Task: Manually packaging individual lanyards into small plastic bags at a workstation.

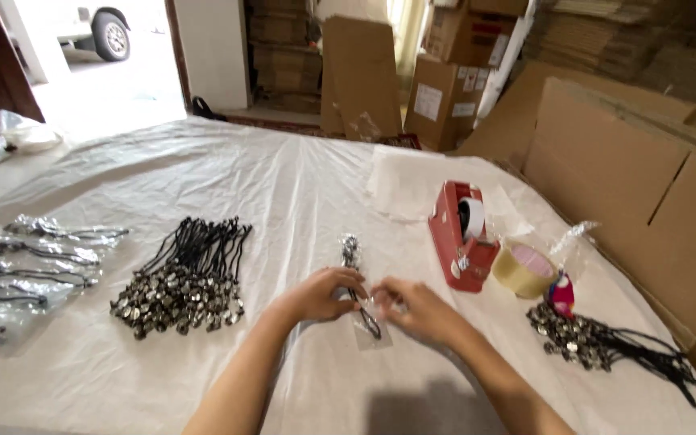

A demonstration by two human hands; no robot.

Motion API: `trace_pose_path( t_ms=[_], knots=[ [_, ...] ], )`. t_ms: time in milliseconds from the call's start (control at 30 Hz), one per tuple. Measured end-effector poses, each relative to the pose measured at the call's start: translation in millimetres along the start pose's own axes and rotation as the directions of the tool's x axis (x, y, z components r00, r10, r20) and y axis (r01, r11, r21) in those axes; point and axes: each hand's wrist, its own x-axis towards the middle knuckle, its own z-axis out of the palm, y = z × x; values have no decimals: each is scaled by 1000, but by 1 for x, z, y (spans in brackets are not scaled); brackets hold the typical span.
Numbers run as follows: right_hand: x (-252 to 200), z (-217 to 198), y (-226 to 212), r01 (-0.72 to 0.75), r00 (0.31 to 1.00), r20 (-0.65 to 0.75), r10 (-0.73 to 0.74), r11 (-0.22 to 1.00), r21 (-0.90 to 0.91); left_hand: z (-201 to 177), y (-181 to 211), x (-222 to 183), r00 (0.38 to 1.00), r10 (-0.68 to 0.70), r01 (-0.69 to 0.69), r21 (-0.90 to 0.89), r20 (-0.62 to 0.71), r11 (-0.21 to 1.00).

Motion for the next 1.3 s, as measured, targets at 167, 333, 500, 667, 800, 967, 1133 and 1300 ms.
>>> trace_pose_path(
  t_ms=[167,333,500,667,800,967,1133,1300],
  knots=[
    [2,19,22,-56,997,-43,62,992,116,-8,14,-2,996,8,-13,-50,-90,999],
    [7,25,22,-55,973,-216,84,989,137,-12,29,4,982,37,-45,-40,-185,998],
    [9,27,31,127,969,-241,-47,936,327,-16,56,1,955,6,-38,-104,-298,994],
    [9,32,41,106,977,-210,-31,928,356,-9,49,4,939,23,-63,-107,-342,992],
    [6,34,41,90,982,-189,-25,934,345,-10,56,1,927,83,-121,-83,-366,989],
    [3,36,39,56,985,-173,2,942,330,-8,53,3,913,120,-143,-30,-391,989],
    [8,36,42,73,982,-187,-17,953,294,-5,50,3,903,138,-171,-46,-408,984],
    [-5,30,11,20,976,-211,48,951,307,1,50,6,894,118,-206,-163,-432,965]
  ],
)
